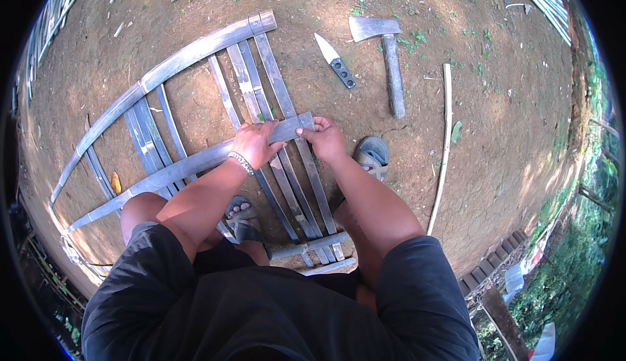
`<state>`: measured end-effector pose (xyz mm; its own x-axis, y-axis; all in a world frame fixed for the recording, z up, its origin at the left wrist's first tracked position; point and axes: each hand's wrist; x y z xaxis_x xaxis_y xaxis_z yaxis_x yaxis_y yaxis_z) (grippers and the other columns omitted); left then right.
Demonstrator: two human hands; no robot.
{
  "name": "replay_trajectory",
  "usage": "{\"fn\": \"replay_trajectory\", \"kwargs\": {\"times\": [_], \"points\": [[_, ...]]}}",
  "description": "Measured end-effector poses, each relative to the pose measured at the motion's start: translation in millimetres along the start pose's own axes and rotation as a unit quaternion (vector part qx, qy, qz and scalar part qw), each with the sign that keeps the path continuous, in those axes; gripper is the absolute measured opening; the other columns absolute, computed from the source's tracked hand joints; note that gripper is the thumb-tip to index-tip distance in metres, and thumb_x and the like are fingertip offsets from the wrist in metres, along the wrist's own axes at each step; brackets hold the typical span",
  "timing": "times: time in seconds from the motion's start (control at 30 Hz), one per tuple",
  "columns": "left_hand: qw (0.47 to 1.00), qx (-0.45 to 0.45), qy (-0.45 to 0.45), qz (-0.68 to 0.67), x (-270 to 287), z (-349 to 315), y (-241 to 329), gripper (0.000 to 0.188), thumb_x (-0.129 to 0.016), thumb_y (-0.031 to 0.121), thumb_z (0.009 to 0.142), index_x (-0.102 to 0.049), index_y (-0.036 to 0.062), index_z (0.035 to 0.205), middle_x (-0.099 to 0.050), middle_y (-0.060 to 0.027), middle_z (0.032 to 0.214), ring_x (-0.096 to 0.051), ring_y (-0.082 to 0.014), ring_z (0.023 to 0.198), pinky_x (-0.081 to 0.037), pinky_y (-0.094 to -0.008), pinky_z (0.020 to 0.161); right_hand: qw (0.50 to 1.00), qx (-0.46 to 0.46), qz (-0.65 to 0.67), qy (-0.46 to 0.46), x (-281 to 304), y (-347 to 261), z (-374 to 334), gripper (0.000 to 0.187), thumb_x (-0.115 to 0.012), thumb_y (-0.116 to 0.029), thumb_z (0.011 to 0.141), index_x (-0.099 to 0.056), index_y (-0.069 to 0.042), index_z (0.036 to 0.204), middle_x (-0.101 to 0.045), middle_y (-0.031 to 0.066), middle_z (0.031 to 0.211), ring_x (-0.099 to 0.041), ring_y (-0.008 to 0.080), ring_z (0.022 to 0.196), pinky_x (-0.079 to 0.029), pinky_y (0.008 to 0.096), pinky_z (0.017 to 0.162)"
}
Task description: The person constructs a bamboo structure by securing bamboo slats to a larger bamboo frame. They use a small knife and a hand axe to shape and wedge pieces into place, and use their hands to position and secure the slats.
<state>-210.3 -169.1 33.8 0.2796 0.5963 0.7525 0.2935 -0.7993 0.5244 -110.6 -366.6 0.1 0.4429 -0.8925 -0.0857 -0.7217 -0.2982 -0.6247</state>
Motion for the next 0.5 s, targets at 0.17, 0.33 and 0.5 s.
{"fn": "replay_trajectory", "kwargs": {"times": [0.17, 0.33, 0.5], "points": [[1.000, -0.008, 0.010, 0.000, -0.7, -0.4, -1.2, 0.056, -0.083, 0.040, 0.083, -0.067, 0.0059, 0.125, -0.076, -0.0164, 0.096, -0.072, -0.0324, 0.097, -0.049, -0.0434, 0.093, 1.000, -0.002, -0.013, -0.005, 2.5, 1.3, 2.0, 0.029, -0.081, -0.004, 0.089, -0.066, 0.000, 0.114, -0.076, 0.0068, 0.102, -0.069, 0.0121, 0.090, -0.054, 0.0273, 0.085], [1.000, -0.015, 0.013, 0.008, -2.2, -0.5, -1.5, 0.057, -0.082, 0.041, 0.083, -0.067, 0.0060, 0.125, -0.075, -0.0156, 0.092, -0.072, -0.0328, 0.093, -0.050, -0.0437, 0.091, 0.999, 0.004, -0.015, -0.029, 6.5, 2.8, 4.6, 0.023, -0.079, -0.006, 0.092, -0.066, -0.003, 0.110, -0.075, 0.0038, 0.099, -0.066, 0.0106, 0.086, -0.052, 0.0269, 0.081], [0.999, -0.031, 0.030, 0.009, -1.7, -1.8, -1.1, 0.057, -0.083, 0.041, 0.082, -0.067, 0.0061, 0.125, -0.075, -0.0150, 0.091, -0.073, -0.0323, 0.091, -0.051, -0.0436, 0.089, 0.999, -0.001, -0.019, -0.045, 10.6, 4.5, 8.1, 0.019, -0.078, -0.007, 0.093, -0.066, -0.005, 0.108, -0.073, 0.0010, 0.094, -0.062, 0.0085, 0.079, -0.048, 0.0262, 0.074]]}}
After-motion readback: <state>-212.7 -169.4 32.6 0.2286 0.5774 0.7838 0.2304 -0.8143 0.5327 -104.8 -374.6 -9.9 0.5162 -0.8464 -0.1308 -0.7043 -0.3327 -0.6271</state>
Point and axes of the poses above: each hand's wrist, its own z-axis towards the middle knuckle, its own x-axis out of the back of the hand, y = z × x
